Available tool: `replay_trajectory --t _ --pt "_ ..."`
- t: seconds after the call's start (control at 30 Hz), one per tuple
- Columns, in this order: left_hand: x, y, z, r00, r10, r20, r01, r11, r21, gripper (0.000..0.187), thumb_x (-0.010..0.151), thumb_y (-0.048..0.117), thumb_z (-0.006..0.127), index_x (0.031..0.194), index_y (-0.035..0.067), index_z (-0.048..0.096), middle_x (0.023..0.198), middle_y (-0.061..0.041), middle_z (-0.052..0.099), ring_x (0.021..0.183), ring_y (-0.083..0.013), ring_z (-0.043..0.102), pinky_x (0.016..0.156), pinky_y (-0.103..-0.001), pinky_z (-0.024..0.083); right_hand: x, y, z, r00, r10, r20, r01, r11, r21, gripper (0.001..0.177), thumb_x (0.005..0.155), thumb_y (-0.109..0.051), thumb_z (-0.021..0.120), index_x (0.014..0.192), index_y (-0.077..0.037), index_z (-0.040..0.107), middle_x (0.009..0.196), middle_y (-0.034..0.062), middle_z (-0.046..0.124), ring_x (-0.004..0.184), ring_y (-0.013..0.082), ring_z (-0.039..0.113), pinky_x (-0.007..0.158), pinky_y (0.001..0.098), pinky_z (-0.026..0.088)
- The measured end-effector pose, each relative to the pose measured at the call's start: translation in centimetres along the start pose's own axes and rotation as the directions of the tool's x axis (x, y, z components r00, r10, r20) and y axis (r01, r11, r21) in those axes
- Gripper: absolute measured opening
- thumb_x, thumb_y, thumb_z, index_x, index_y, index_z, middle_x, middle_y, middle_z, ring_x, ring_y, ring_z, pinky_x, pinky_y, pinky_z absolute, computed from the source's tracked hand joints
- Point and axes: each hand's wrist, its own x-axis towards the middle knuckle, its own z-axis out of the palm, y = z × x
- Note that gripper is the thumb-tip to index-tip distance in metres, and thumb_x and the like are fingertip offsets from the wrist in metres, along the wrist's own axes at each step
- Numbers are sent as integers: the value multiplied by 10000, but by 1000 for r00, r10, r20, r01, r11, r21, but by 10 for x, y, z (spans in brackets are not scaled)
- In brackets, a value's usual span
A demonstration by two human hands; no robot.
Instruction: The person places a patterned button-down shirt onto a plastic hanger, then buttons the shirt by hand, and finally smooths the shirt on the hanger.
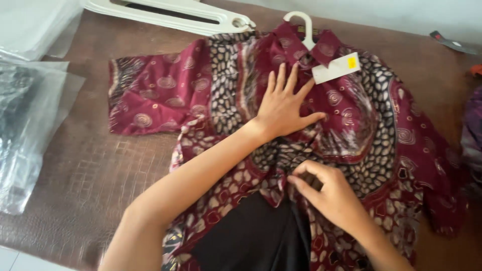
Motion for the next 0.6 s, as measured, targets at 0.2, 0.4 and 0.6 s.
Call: replay_trajectory --t 0.2,0.4,0.6 --pt "22 0 18 998 -38 47 36 998 47 967 875 843 427 1568 169 402 1644 -312 210 1524 -530 126 1235 -623 89 13 -18 -12 969 234 75 -229 971 -75 187 910 -233 733 963 -54 735 643 16 704 386 96 383 402 335 280" --pt "43 -2 31 993 -66 94 59 996 72 970 892 849 370 1569 157 407 1644 -310 181 1541 -496 106 1252 -581 74 21 -14 -23 993 107 48 -101 988 -117 238 925 -267 707 931 -30 728 624 31 657 432 42 407 411 300 341" --pt "68 -14 48 993 -82 89 76 995 63 955 873 849 375 1563 189 412 1651 -277 190 1546 -465 108 1252 -561 72 37 4 -24 997 -67 -45 61 990 -128 246 937 -273 704 946 -27 716 666 -13 684 481 19 485 449 261 399"
